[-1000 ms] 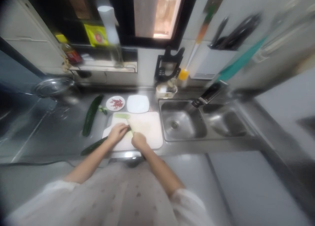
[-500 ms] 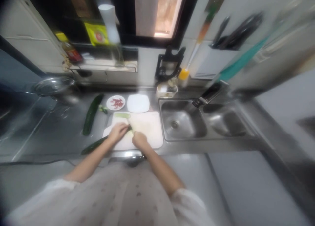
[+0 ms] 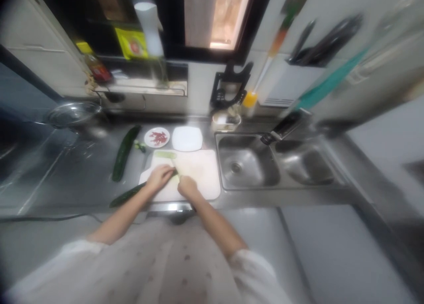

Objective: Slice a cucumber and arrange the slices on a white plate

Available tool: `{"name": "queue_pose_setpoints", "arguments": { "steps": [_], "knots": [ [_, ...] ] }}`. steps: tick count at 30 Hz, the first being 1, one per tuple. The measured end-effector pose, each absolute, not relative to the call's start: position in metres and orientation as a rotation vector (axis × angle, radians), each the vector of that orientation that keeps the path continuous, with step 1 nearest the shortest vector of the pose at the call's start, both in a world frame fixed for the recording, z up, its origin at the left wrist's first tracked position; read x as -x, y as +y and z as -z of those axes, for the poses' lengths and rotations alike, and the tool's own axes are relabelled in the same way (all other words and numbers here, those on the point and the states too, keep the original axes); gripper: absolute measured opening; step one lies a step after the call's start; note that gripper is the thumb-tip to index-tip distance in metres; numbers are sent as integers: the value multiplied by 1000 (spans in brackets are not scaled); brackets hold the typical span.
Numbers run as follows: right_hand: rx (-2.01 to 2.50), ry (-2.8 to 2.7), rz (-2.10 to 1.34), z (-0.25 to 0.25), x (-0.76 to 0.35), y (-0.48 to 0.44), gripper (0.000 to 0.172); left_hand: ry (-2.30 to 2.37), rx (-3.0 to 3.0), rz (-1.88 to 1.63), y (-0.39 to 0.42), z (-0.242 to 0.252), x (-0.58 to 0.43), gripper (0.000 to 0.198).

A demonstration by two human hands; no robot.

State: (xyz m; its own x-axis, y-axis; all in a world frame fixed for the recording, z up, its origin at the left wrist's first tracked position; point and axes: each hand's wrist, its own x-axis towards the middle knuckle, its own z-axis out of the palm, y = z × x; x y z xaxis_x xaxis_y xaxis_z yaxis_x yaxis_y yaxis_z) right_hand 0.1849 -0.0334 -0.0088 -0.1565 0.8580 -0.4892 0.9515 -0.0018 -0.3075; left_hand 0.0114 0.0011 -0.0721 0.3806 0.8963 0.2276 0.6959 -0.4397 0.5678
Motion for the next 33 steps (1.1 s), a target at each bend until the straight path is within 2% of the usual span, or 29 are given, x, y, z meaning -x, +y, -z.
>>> {"name": "queue_pose_setpoints", "arguments": {
  "steps": [22,33],
  "knots": [
    [-1960,2025,907,8,-204,-66,30,1385,-2198,-786,0,73,-13,23],
    [-2002,2027,884,2,-179,-38,33,1383,-2195,-774,-1,68,-14,23]
  ]
}}
